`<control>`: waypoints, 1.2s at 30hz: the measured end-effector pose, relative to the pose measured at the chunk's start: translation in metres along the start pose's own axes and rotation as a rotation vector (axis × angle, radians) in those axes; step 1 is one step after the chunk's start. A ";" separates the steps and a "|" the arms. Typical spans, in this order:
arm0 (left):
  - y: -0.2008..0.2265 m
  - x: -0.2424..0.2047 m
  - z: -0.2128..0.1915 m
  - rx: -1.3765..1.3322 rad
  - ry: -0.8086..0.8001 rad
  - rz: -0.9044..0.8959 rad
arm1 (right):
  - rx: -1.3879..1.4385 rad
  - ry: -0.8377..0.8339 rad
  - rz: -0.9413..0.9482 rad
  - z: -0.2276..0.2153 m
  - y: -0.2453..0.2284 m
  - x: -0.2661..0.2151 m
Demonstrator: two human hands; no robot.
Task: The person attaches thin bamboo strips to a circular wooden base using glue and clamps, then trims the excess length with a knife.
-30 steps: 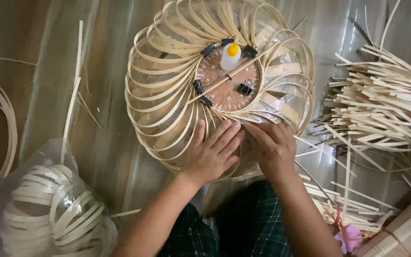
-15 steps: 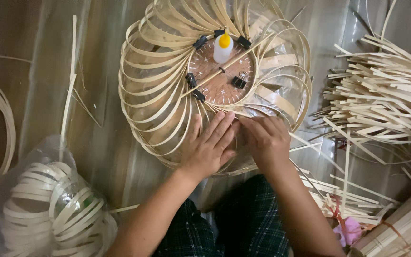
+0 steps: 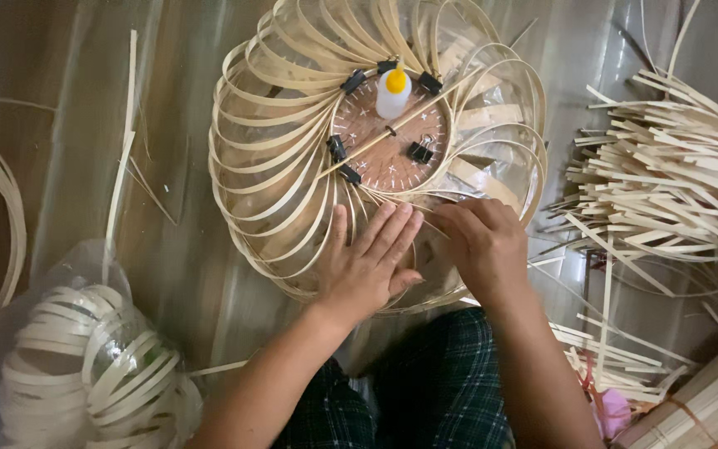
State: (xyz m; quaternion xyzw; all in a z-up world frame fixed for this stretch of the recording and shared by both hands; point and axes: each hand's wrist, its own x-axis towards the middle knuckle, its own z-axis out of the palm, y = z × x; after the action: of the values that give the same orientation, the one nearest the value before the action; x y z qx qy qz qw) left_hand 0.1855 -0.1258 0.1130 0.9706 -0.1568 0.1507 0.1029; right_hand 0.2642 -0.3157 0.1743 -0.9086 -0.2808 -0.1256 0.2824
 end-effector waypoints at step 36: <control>0.003 0.000 0.001 -0.074 -0.014 -0.020 | -0.014 0.051 0.016 0.011 -0.007 0.001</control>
State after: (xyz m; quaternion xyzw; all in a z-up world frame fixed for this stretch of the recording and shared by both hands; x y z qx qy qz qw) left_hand 0.1847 -0.1286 0.1130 0.9687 -0.1534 0.1367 0.1392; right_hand 0.2615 -0.3036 0.1687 -0.9092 -0.2654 -0.1487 0.2843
